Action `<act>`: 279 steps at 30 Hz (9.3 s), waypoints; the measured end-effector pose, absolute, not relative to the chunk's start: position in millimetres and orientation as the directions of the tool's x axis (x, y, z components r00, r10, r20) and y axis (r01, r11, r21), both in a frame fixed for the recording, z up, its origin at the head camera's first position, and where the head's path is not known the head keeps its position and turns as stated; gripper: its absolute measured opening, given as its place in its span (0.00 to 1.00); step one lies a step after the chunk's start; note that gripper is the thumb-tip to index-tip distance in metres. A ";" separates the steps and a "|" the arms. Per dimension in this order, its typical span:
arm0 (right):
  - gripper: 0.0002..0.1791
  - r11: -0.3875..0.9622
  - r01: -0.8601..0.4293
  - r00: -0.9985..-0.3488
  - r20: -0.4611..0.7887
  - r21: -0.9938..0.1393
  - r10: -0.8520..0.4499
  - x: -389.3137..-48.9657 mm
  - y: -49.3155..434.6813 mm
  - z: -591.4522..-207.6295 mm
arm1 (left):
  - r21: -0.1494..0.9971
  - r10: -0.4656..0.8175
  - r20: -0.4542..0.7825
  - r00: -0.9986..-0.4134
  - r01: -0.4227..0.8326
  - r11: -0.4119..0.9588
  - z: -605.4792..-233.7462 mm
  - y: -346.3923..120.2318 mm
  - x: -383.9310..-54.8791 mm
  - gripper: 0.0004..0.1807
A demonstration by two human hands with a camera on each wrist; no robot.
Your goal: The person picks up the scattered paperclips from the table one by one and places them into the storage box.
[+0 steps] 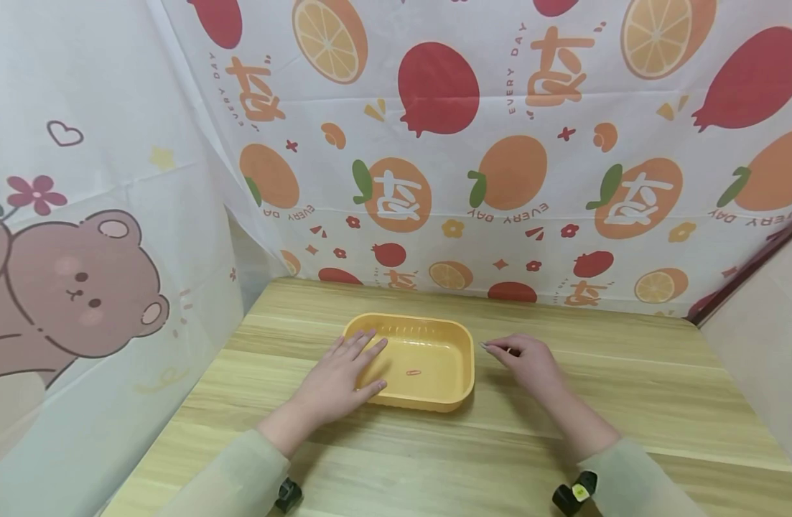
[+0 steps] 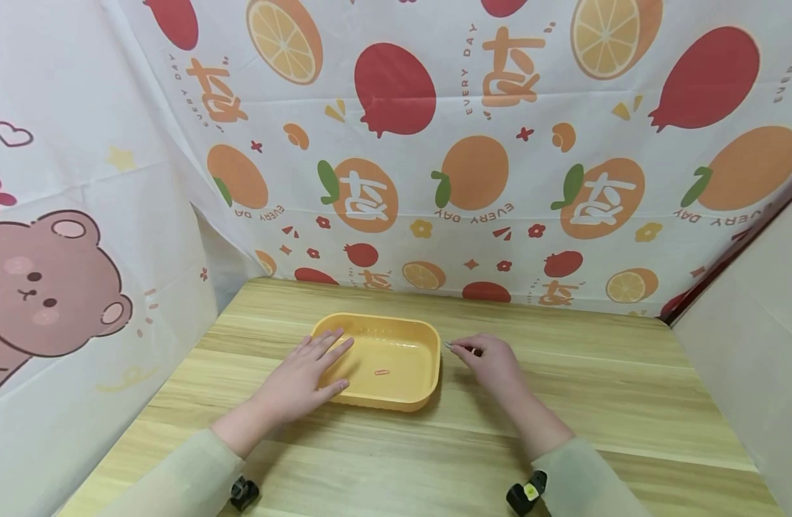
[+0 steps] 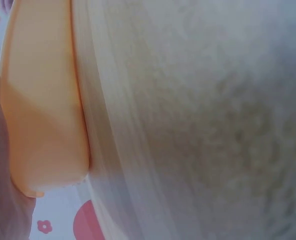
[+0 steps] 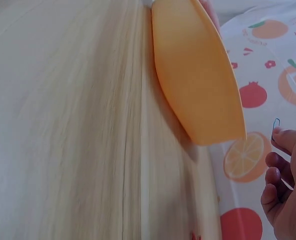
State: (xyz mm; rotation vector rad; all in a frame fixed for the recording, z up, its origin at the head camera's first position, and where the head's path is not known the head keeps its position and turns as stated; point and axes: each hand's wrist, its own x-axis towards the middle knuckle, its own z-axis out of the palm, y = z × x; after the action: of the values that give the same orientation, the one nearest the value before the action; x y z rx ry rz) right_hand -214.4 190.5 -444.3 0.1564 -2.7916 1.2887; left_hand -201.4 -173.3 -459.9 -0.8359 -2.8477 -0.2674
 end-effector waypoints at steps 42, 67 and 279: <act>0.08 0.750 -0.368 -0.917 0.078 -0.549 -0.392 -242.1 76.1 -443.3 | 0.121 0.526 0.213 -0.823 0.557 0.822 -459.8 -169.4 -201.8 0.38; 0.07 0.872 -0.303 -0.937 -0.047 -0.384 -0.346 -251.7 61.0 -456.6 | 0.109 0.528 0.234 -0.817 0.561 0.820 -463.4 -171.2 -201.7 0.39; 0.11 0.882 -0.153 -0.985 0.140 -0.447 -0.100 -189.2 281.1 -499.5 | 0.136 0.516 0.224 -0.827 0.551 0.823 -463.4 -170.3 -203.7 0.44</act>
State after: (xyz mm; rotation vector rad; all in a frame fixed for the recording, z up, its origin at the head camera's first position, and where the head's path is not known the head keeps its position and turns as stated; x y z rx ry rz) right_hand -189.2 281.1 -499.5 0.1984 -2.9376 0.7111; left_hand -203.7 -170.3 -463.4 -0.8348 -2.8281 -0.2918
